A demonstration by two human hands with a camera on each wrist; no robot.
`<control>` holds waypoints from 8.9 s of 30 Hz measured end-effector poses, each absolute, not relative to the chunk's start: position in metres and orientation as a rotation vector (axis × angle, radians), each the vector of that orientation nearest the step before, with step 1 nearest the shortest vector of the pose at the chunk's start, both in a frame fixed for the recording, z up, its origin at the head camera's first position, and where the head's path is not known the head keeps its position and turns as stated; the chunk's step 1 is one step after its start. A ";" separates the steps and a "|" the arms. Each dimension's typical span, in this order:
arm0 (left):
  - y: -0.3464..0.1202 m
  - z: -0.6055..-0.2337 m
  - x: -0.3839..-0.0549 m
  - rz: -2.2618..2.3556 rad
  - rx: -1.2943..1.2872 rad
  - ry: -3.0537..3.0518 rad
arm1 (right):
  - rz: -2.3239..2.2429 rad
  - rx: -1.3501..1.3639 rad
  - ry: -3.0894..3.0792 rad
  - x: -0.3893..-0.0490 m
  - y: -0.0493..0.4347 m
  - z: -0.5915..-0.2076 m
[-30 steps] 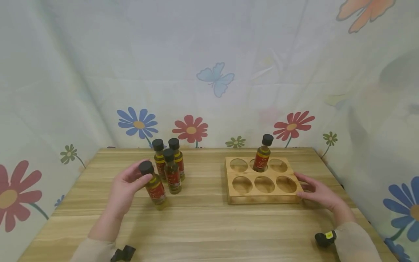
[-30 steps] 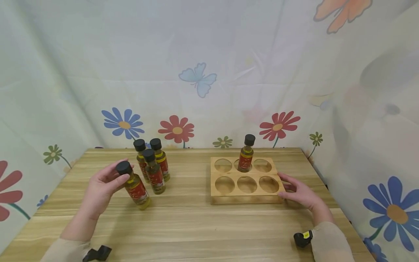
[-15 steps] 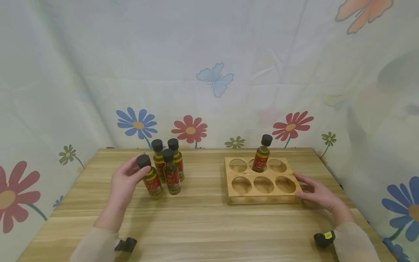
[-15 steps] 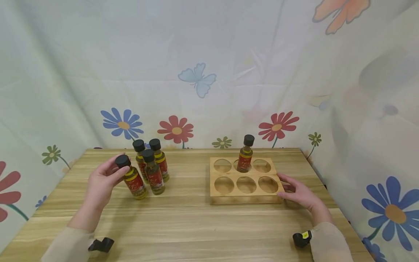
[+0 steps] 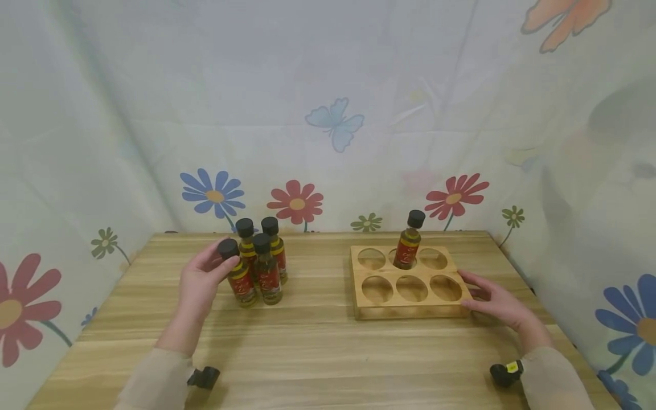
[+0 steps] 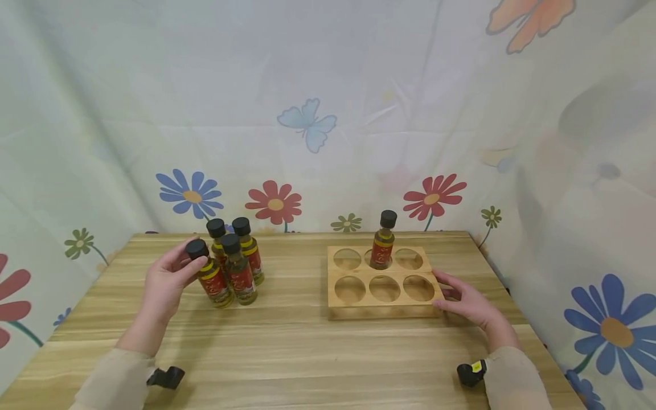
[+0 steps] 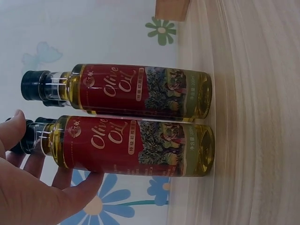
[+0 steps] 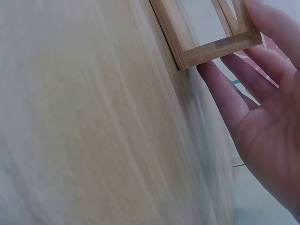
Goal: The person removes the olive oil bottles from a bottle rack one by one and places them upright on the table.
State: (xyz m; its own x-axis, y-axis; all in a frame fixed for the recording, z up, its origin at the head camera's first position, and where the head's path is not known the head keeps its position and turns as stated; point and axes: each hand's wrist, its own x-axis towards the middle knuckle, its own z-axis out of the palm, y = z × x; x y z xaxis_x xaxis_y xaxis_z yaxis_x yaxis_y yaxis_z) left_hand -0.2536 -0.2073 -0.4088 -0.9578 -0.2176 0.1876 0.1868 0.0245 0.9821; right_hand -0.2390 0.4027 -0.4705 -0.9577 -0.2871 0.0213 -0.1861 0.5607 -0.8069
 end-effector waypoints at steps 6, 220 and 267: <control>-0.205 -0.410 -0.256 -2.017 0.028 -2.018 | -1.370 -0.433 2.673 -0.240 0.403 -0.472; 0.119 -0.401 -0.308 -2.155 -0.520 -1.985 | -1.305 -0.384 2.705 -0.237 0.403 -0.467; 0.035 -0.366 -0.248 -2.269 -0.429 -1.945 | -1.350 -0.466 2.694 -0.235 0.402 -0.471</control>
